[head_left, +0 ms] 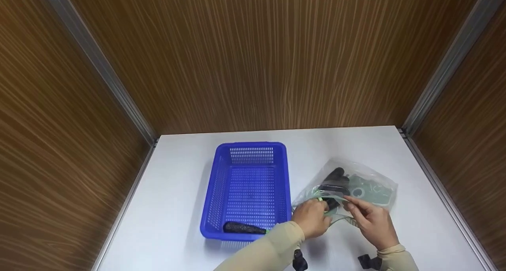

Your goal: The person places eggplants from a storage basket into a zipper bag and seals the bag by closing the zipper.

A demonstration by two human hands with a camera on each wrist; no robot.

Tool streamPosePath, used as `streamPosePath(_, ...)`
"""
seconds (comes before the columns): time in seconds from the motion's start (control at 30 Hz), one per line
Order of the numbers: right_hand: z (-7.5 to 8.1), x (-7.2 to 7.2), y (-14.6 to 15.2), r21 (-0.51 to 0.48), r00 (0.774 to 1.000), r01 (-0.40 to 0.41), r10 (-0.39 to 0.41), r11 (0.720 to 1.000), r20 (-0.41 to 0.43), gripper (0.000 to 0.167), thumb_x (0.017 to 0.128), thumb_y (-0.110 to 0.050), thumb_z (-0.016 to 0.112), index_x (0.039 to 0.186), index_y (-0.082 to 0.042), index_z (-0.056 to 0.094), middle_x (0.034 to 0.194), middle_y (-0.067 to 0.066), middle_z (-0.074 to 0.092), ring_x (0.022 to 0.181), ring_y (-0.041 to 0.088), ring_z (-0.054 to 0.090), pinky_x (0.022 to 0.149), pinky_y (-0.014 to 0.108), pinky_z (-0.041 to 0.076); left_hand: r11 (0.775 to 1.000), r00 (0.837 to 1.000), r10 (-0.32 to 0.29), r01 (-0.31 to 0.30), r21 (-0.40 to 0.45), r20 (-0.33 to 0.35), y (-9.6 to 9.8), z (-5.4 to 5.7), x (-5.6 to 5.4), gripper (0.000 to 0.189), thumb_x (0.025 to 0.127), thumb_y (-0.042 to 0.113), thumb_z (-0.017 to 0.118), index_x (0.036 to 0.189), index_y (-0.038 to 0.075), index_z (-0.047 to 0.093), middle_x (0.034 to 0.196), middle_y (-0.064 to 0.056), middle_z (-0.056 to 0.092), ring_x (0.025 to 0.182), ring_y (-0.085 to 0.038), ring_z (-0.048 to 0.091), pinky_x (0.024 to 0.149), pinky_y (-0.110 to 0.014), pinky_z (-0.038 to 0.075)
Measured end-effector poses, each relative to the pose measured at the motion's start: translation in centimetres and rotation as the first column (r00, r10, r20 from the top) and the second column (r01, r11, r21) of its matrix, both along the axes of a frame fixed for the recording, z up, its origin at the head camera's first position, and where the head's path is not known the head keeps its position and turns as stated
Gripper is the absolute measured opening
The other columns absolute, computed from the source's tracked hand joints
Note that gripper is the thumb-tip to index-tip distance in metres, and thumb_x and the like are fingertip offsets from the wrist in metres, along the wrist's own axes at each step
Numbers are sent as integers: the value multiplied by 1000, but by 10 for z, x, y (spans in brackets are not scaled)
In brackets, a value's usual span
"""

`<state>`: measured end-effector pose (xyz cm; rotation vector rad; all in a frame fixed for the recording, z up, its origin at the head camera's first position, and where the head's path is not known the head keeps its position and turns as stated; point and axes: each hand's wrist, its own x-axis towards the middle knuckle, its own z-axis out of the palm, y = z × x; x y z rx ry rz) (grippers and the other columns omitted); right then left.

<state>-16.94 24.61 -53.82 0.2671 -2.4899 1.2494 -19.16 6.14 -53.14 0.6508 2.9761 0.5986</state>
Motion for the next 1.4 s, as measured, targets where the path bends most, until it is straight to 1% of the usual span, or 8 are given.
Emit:
streamPosePath(0.2, 0, 1, 1, -4, 1000, 5, -5, 1000, 6, 19, 90, -4, 65, 108, -6, 72, 92, 7, 73, 79, 3, 67, 64, 11, 50, 999, 1000, -9, 8, 31, 12, -7, 11, 4, 17, 84, 34, 69, 96, 23, 73, 90, 13, 67, 84, -4, 62, 72, -22, 48)
streamPosePath(0.4, 0, 1, 5, 7, 1000, 17, -17, 1000, -9, 20, 91, -5, 65, 108, -8, 73, 90, 4, 74, 80, 1, 67, 64, 10, 49, 997, 999, -32, 33, 66, -8, -19, 21, 9, 18, 87, 35, 66, 98, 23, 74, 94, 13, 68, 87, -4, 62, 74, -22, 48)
streamPosePath(0.57, -1, 1, 7, 17, 1000, 21, -21, 1000, 3, 20, 92, -7, 64, 109, -8, 72, 91, 3, 74, 79, 2, 67, 63, 11, 49, 994, 1000, -13, 13, 110, 0, -33, 28, 12, 15, 89, 32, 65, 97, 23, 73, 92, 11, 67, 83, -3, 60, 71, -22, 47)
streamPosePath(0.67, -1, 1, 7, 16, 1000, 22, -22, 1000, 10, 19, 92, -7, 64, 109, -8, 72, 92, 4, 74, 80, 1, 66, 65, 10, 49, 991, 1000, 2, -3, 135, 8, -42, 32, 13, 17, 89, 32, 66, 101, 21, 72, 92, 10, 66, 84, -4, 59, 71, -23, 47)
streamPosePath(0.87, -1, 1, 8, 36, 999, 34, -34, 999, 0, 19, 92, -9, 64, 109, -9, 73, 90, 3, 74, 78, 0, 66, 63, 9, 48, 987, 999, 17, -12, 159, -33, -63, 38, 12, 27, 88, 31, 67, 108, 14, 71, 99, 3, 70, 88, -9, 63, 74, -25, 50)
streamPosePath(1.03, -1, 2, 9, 64, 999, 51, -50, 997, -10, 18, 92, -11, 64, 108, -9, 73, 91, 4, 74, 77, 0, 65, 62, 8, 47, 988, 999, 31, -24, 152, -44, -79, 42, 11, 33, 88, 30, 66, 113, 10, 70, 108, -3, 70, 101, -19, 64, 85, -32, 50)
streamPosePath(1.13, -1, 2, 9, 56, 999, 53, -53, 997, -11, 18, 91, -10, 65, 107, -9, 73, 93, 4, 74, 77, 0, 65, 63, 8, 47, 991, 999, 43, -40, 127, -25, -90, 44, 10, 37, 89, 32, 66, 117, 9, 67, 112, -6, 69, 105, -23, 63, 89, -36, 49)
streamPosePath(1.4, 1, 3, 8, 20, 999, 42, -41, 999, -24, 18, 90, -6, 66, 106, -8, 74, 88, 4, 74, 75, -1, 65, 61, 10, 47, 989, 987, 119, -127, 77, 106, -121, 50, 8, 50, 89, 38, 65, 131, 11, 58, 126, -8, 62, 117, -28, 55, 99, -45, 42)
